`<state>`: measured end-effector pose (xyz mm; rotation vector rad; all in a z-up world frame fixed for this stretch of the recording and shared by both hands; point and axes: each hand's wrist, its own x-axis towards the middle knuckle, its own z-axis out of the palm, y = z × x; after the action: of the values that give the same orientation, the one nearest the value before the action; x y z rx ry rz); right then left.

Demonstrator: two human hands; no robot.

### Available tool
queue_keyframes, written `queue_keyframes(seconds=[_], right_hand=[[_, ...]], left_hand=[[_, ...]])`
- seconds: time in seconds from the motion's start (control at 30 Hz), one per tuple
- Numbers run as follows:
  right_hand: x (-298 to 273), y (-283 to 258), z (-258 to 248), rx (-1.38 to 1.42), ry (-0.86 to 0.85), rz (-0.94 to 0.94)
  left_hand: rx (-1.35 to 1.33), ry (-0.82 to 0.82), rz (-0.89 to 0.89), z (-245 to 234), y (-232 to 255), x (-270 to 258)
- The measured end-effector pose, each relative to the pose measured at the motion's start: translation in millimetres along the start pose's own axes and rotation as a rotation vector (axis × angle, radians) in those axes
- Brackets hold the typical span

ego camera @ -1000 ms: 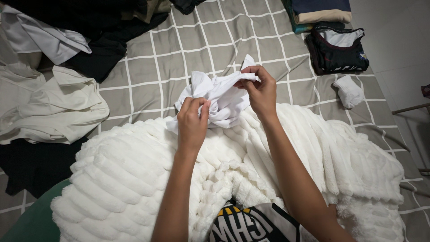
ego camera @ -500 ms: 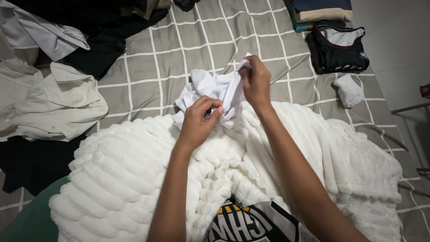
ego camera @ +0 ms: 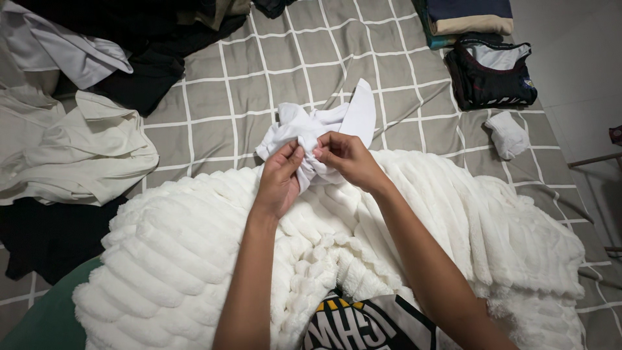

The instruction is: The person folds a striped blue and beige t-shirt on a bed, smoothing and aligning it before folding it into a compact rectangle. They then pick up a white t-shirt, turn it inside out, and begin folding it.

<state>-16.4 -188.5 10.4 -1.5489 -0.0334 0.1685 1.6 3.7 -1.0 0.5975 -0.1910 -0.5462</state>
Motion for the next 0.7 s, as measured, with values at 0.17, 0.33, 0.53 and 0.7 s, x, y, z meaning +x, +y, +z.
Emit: queue_keyframes(seconds=[0.17, 0.33, 0.53, 0.7], right_hand=[[-8.7, -7.8, -1.3, 0.015, 0.068, -0.113], [-21.0, -16.6, 7.0, -0.037, 0.29, -0.187], [-34.1, -41.0, 30.4, -0.483, 0.467, -0.683], [-33.9, -42.7, 42.0, -0.645, 0.422, -0.687]], left_hand=[[0.074, 0.028, 0.048, -6.0, -4.0, -3.4], [0.296, 0.078, 0.2, -7.5, -16.2, -2.9], [0.569, 0.251, 0.281, 3.1, -10.0, 4.1], [0.677, 0.255, 0.247, 17.9, -0.2, 6.2]])
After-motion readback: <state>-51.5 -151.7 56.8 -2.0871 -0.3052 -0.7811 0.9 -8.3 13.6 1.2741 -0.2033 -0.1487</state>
